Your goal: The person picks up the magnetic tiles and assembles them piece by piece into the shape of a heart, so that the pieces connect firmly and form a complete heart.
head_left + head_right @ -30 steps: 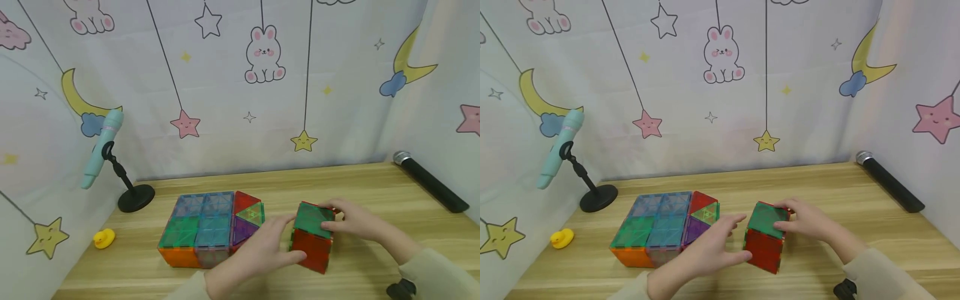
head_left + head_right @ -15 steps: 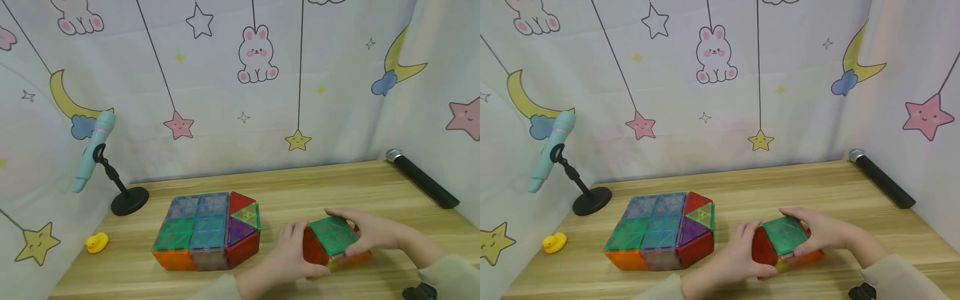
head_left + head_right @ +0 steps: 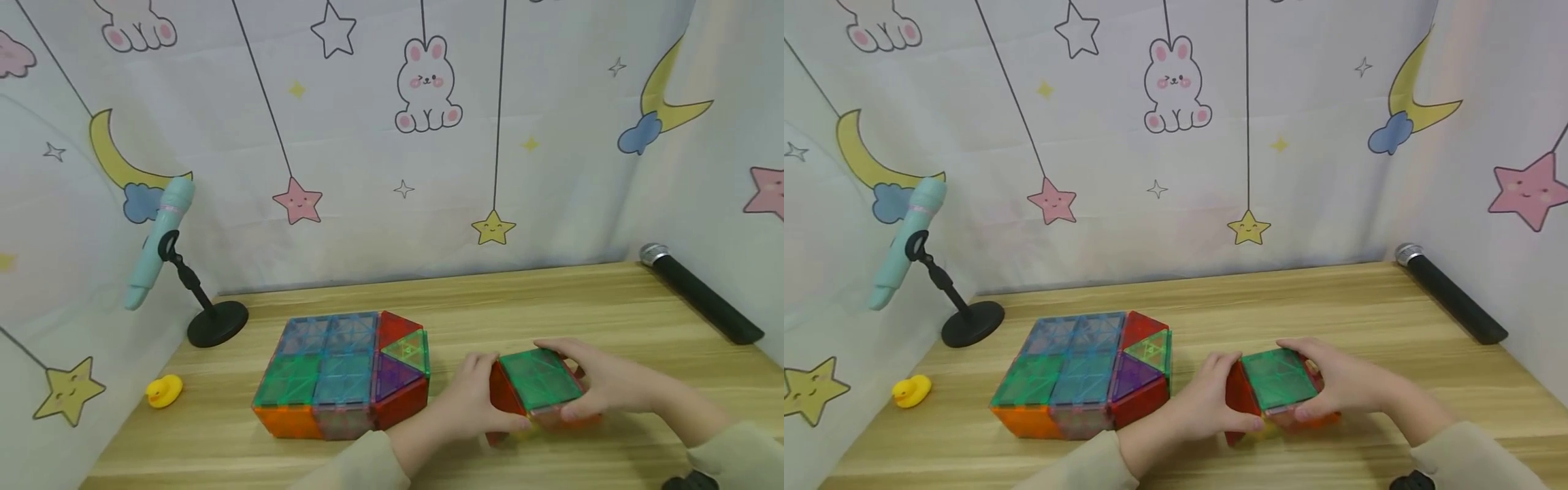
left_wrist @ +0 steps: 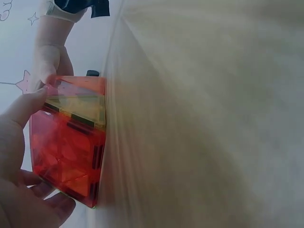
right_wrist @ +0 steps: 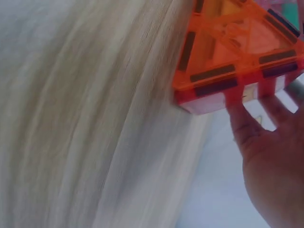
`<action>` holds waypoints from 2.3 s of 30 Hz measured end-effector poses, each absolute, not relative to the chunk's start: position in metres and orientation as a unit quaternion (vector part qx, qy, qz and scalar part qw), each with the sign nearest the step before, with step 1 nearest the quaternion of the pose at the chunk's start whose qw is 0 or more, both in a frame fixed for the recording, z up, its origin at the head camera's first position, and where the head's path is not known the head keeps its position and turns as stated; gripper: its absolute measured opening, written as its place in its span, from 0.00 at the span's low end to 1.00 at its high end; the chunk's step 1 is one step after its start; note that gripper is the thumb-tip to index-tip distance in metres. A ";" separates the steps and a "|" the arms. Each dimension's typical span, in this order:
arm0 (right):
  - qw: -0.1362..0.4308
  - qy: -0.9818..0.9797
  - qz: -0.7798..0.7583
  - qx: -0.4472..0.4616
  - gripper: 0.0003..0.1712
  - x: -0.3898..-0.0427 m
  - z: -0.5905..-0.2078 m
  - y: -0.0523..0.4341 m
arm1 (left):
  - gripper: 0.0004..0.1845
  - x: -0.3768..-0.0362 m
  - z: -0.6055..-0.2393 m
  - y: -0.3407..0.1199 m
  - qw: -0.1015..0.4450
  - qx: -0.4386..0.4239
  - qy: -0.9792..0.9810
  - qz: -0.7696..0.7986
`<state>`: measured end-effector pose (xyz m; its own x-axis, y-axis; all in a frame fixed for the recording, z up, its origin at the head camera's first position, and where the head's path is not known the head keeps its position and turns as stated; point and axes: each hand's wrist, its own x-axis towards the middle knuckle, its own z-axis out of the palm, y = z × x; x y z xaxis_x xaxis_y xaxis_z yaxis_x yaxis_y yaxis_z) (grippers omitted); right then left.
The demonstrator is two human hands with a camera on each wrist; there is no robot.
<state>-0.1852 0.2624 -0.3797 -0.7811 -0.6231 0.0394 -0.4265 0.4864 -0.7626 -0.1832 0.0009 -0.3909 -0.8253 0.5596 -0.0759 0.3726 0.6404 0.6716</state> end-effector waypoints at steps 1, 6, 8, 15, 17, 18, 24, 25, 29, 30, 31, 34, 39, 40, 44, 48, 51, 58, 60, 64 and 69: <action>0.123 0.853 -0.403 -0.307 0.50 -0.186 -0.380 0.263 | 0.52 -0.184 -0.391 0.001 0.135 0.259 0.896 0.333; 0.164 0.830 -0.438 -0.304 0.52 -0.189 -0.381 0.267 | 0.51 -0.185 -0.392 0.000 0.117 0.253 0.901 0.332; 0.176 0.821 -0.453 -0.299 0.52 -0.189 -0.381 0.268 | 0.51 -0.185 -0.392 0.000 0.111 0.255 0.900 0.337; 0.173 0.832 -0.466 -0.248 0.47 -0.188 -0.381 0.272 | 0.50 -0.184 -0.391 0.001 0.055 0.284 0.898 0.331; 0.169 0.833 -0.474 -0.228 0.43 -0.188 -0.380 0.273 | 0.51 -0.183 -0.392 0.002 0.017 0.305 0.901 0.309; 0.166 0.831 -0.482 -0.221 0.41 -0.188 -0.380 0.272 | 0.51 -0.182 -0.392 0.002 -0.003 0.316 0.902 0.294; 0.129 0.826 -0.504 -0.217 0.41 -0.188 -0.384 0.274 | 0.52 -0.179 -0.391 0.002 -0.023 0.328 0.900 0.285; 0.124 0.825 -0.505 -0.222 0.42 -0.188 -0.385 0.275 | 0.51 -0.179 -0.390 0.002 -0.004 0.310 0.899 0.309; 0.119 0.808 -0.523 -0.241 0.43 -0.187 -0.389 0.276 | 0.50 -0.183 -0.387 -0.001 0.072 0.220 0.879 0.417; 0.115 0.806 -0.526 -0.247 0.43 -0.187 -0.389 0.276 | 0.50 -0.184 -0.387 -0.002 0.084 0.202 0.876 0.430; 0.111 0.803 -0.528 -0.253 0.43 -0.187 -0.390 0.277 | 0.50 -0.185 -0.386 -0.002 0.097 0.188 0.873 0.440; 0.108 0.794 -0.537 -0.263 0.44 -0.187 -0.391 0.277 | 0.50 -0.186 -0.386 -0.001 0.120 0.169 0.862 0.463; 0.101 0.798 -0.534 -0.259 0.47 -0.187 -0.389 0.276 | 0.50 -0.185 -0.386 0.001 0.113 0.167 0.857 0.474; 0.096 0.801 -0.531 -0.259 0.47 -0.187 -0.388 0.275 | 0.50 -0.184 -0.386 0.001 0.110 0.167 0.858 0.473; 0.088 0.811 -0.522 -0.248 0.50 -0.189 -0.387 0.274 | 0.51 -0.183 -0.387 0.002 0.093 0.171 0.864 0.463; 0.102 0.812 -0.523 -0.237 0.53 -0.194 -0.388 0.272 | 0.54 -0.182 -0.387 0.002 0.071 0.180 0.871 0.451; 0.106 0.812 -0.521 -0.241 0.55 -0.197 -0.389 0.270 | 0.55 -0.181 -0.387 0.002 0.058 0.186 0.875 0.444; 0.098 0.822 -0.501 -0.252 0.58 -0.206 -0.390 0.269 | 0.53 -0.181 -0.388 0.000 0.041 0.195 0.877 0.438; 0.100 0.822 -0.500 -0.252 0.59 -0.208 -0.390 0.268 | 0.52 -0.180 -0.388 0.000 0.039 0.194 0.876 0.441; 0.083 0.830 -0.494 -0.244 0.58 -0.211 -0.391 0.266 | 0.50 -0.179 -0.387 -0.001 0.037 0.192 0.874 0.445; 0.036 0.874 -0.442 -0.199 0.51 -0.208 -0.388 0.262 | 0.50 -0.175 -0.384 -0.003 0.056 0.189 0.870 0.453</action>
<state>-0.2078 0.2619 -0.3881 -0.9184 -0.3791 0.1130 -0.3159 0.5310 -0.7863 -0.1753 -0.0033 -0.3844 -0.9224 0.3791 0.0742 0.2781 0.5186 0.8085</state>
